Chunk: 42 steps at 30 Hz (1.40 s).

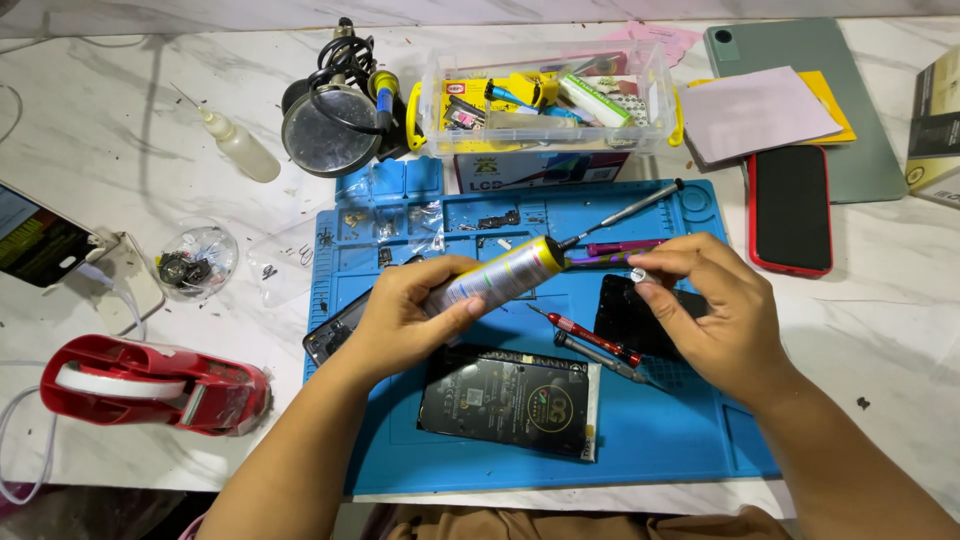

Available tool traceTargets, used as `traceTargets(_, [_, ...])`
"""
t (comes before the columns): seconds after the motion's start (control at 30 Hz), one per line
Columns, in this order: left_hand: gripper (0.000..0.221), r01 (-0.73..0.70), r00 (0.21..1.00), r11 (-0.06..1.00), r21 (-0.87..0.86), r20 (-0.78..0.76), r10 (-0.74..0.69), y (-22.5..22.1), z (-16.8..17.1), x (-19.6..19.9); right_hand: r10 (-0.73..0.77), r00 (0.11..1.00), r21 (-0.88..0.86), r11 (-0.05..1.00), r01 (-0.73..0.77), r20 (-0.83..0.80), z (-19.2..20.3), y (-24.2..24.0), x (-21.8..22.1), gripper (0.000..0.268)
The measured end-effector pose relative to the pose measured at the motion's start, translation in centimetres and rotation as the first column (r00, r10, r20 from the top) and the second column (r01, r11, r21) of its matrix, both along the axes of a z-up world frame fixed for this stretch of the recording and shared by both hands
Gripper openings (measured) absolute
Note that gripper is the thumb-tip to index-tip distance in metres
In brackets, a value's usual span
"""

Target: Repairing a mobile phone by applying adhesive to the frame and installing internal components like the battery.

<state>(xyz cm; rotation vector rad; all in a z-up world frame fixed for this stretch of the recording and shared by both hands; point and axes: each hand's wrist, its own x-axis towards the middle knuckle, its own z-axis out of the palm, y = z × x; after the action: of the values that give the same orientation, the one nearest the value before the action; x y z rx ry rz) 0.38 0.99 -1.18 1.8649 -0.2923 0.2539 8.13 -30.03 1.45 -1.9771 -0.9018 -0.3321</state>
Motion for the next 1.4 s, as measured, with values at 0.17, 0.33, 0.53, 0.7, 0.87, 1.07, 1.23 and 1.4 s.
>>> traceTargets(0.17, [0.030,0.072,0.997,0.995,0.070,-0.029,-0.070,-1.0,0.0,-0.5,0.209,0.937,0.349,0.931,-0.103,-0.279,0.5,0.7,-0.9,0.018])
traceTargets(0.33, [0.028,0.127,0.991,0.989,0.077,-0.048,-0.124,-1.2,-0.2,-0.4,0.327,0.853,0.500,0.861,-0.092,-0.407,1.0,0.9,-1.6,0.019])
traceTargets(0.53, [0.028,0.147,0.988,0.985,0.087,-0.064,-0.141,-1.2,-0.1,-0.3,0.321,0.826,0.462,0.883,-0.084,-0.463,-1.1,-0.1,-0.7,0.018])
traceTargets(0.7, [0.028,0.151,0.987,0.982,0.110,-0.067,-0.144,-1.2,0.0,-0.3,0.420,0.777,0.564,0.819,-0.103,-0.469,-0.3,0.5,-1.1,0.015])
traceTargets(0.87, [0.028,0.154,0.987,0.982,0.110,-0.063,-0.148,-1.2,-0.3,-0.3,0.423,0.779,0.552,0.825,-0.120,-0.463,-0.3,0.4,-1.0,0.014])
traceTargets(1.07, [0.028,0.160,0.986,0.981,0.114,-0.056,-0.154,-1.1,-0.5,-0.3,0.427,0.783,0.530,0.835,-0.149,-0.452,-0.1,0.2,-0.9,0.014])
traceTargets(1.23, [0.028,0.157,0.987,0.981,0.112,-0.058,-0.151,-1.2,-0.6,-0.3,0.417,0.805,0.511,0.843,-0.168,-0.423,-0.3,-0.1,-0.7,0.013])
traceTargets(1.4, [0.028,0.144,0.988,0.984,0.104,-0.072,-0.137,-1.4,-0.1,-0.5,0.391,0.834,0.483,0.858,-0.177,-0.390,-0.1,0.1,-0.8,0.012])
